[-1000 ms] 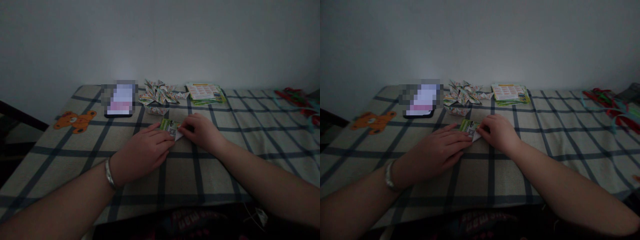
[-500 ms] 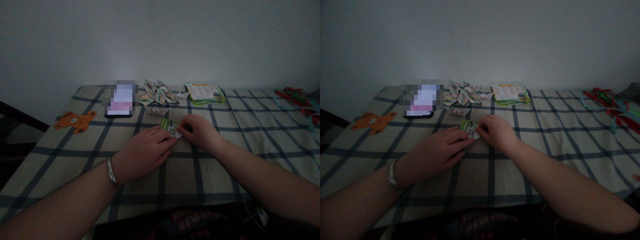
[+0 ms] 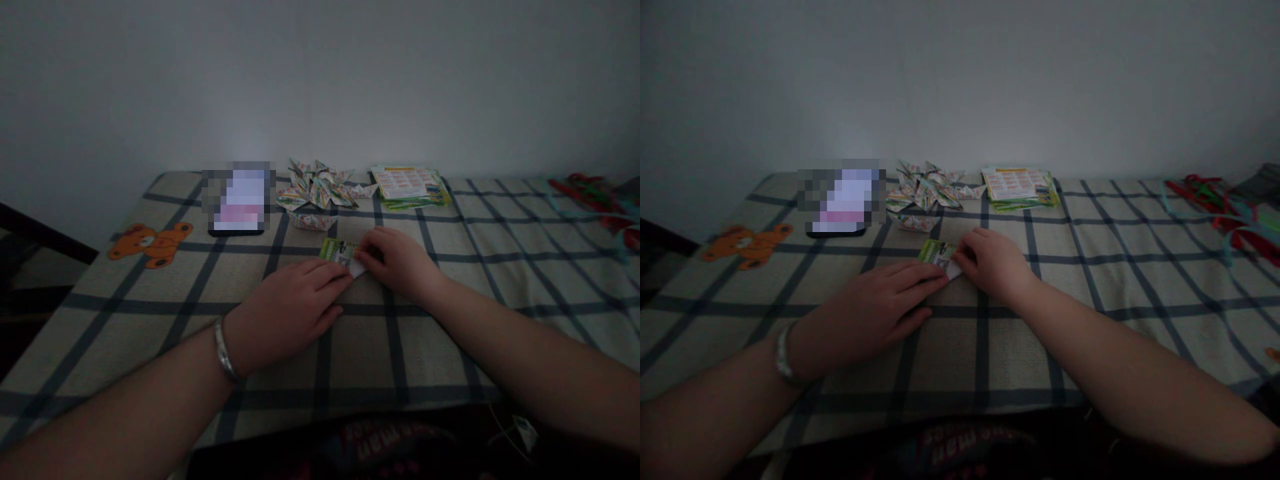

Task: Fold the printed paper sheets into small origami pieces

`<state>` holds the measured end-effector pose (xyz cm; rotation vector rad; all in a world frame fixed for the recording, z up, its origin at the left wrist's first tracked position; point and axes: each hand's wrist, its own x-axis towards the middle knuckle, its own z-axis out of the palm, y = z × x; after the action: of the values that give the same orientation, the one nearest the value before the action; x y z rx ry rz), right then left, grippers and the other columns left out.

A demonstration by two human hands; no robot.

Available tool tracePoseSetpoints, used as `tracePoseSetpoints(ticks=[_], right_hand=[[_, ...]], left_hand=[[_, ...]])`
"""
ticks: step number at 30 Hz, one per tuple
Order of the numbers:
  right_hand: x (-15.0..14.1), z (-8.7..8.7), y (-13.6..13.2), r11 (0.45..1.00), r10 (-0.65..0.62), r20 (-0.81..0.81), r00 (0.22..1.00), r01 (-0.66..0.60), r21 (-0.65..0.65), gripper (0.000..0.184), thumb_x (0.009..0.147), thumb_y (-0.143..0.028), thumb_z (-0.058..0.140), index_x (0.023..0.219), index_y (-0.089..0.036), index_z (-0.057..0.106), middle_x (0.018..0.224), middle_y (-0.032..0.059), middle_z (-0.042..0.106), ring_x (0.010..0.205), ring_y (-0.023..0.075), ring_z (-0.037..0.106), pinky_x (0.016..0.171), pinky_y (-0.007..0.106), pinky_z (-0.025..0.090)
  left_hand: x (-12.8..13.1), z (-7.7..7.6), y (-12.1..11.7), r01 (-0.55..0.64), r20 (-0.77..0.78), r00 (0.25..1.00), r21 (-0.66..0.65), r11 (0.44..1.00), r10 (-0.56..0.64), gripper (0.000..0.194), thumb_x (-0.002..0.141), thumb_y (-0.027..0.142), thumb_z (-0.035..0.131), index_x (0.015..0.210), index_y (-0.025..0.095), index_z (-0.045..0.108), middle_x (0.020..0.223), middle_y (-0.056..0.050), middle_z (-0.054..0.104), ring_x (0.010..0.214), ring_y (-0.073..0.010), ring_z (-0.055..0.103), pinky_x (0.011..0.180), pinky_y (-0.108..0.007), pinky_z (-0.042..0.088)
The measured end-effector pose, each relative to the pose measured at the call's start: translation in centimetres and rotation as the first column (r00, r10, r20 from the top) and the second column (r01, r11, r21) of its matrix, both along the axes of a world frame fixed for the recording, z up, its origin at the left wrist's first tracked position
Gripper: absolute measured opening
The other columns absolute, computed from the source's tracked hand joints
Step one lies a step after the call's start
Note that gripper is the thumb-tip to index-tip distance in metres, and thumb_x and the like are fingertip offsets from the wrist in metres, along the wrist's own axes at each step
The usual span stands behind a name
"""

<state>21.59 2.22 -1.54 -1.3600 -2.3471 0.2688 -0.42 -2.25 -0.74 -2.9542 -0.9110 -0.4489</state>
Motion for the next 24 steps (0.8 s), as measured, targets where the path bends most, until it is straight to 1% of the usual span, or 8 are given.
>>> tracePoseSetpoints(ticks=[3,6,8,12,15,19,24], right_hand=[[0.8,0.2,-0.2,0.999,0.034,-0.088,0.996,-0.037,-0.037,0.008,0.083,-0.025,0.061,0.081,-0.019,0.056,0.073,0.0002,0.056,0.066,0.014,0.05,0.059,0.026,0.035],[1.7,0.6,-0.4,0.98,0.199,-0.068,0.978,-0.201,-0.015,0.015,0.077,-0.027,0.07,0.081,-0.02,0.057,0.077,0.0005,0.057,0.073,0.0153,0.051,0.064,0.026,0.037],[2.1,0.8,-0.5,0.968,0.25,-0.061,0.966,-0.251,-0.021,0.01,0.079,-0.024,0.069,0.083,-0.02,0.061,0.083,0.002,0.059,0.078,0.016,0.053,0.067,0.026,0.04],[2.2,0.9,-0.5,0.966,0.257,-0.061,0.965,-0.258,-0.012,0.003,0.083,-0.022,0.065,0.086,-0.02,0.066,0.088,0.0033,0.061,0.081,0.0157,0.056,0.071,0.027,0.042],[2.1,0.9,-0.5,0.967,0.254,-0.047,0.966,-0.255,-0.013,0.005,0.085,-0.024,0.065,0.086,-0.02,0.068,0.089,0.0035,0.063,0.081,0.0158,0.058,0.071,0.028,0.044],[2.1,0.9,-0.7,0.966,0.259,-0.037,0.965,-0.258,0.02,0.01,0.087,-0.025,0.064,0.091,-0.021,0.072,0.094,0.0048,0.065,0.084,0.0165,0.06,0.075,0.03,0.046],[2.1,0.6,-0.6,0.967,0.249,-0.021,0.968,-0.247,0.059,0.014,0.088,-0.027,0.064,0.094,-0.022,0.075,0.097,0.0051,0.067,0.087,0.0175,0.062,0.077,0.031,0.047]], left_hand=[[-0.1,0.0,-0.1,0.0,-0.01,1.0,-0.005,1.0,0.0,0.036,0.091,0.028,0.054,0.124,0.015,0.059,0.128,-0.011,0.06,0.117,-0.0264,0.056,0.099,-0.045,0.049],[-0.2,0.0,-0.1,-0.005,-0.028,1.0,-0.015,1.0,0.005,0.039,0.091,0.028,0.054,0.127,0.015,0.057,0.13,-0.01,0.059,0.118,-0.0264,0.055,0.102,-0.045,0.048],[-0.2,-0.1,-0.1,-0.013,-0.03,0.999,-0.025,1.0,0.012,0.039,0.091,0.028,0.055,0.128,0.015,0.056,0.131,-0.009,0.059,0.119,-0.0265,0.054,0.103,-0.045,0.047],[-0.2,-0.1,0.1,-0.017,-0.015,1.0,-0.033,0.999,0.016,0.037,0.092,0.028,0.053,0.126,0.016,0.057,0.129,-0.009,0.06,0.118,-0.0268,0.054,0.101,-0.046,0.048],[-0.1,-0.1,0.2,-0.008,0.0,1.0,-0.03,1.0,0.008,0.037,0.092,0.028,0.054,0.126,0.015,0.058,0.128,-0.009,0.061,0.117,-0.0266,0.055,0.1,-0.045,0.048],[-0.2,-0.1,0.2,-0.001,-0.005,1.0,-0.016,1.0,0.0,0.037,0.091,0.028,0.055,0.126,0.016,0.058,0.127,-0.008,0.061,0.116,-0.026,0.055,0.099,-0.045,0.048],[-0.3,-0.3,0.2,0.027,-0.017,1.0,0.033,0.999,-0.026,0.037,0.093,0.027,0.053,0.127,0.015,0.057,0.133,-0.007,0.06,0.119,-0.0265,0.054,0.099,-0.045,0.049]])
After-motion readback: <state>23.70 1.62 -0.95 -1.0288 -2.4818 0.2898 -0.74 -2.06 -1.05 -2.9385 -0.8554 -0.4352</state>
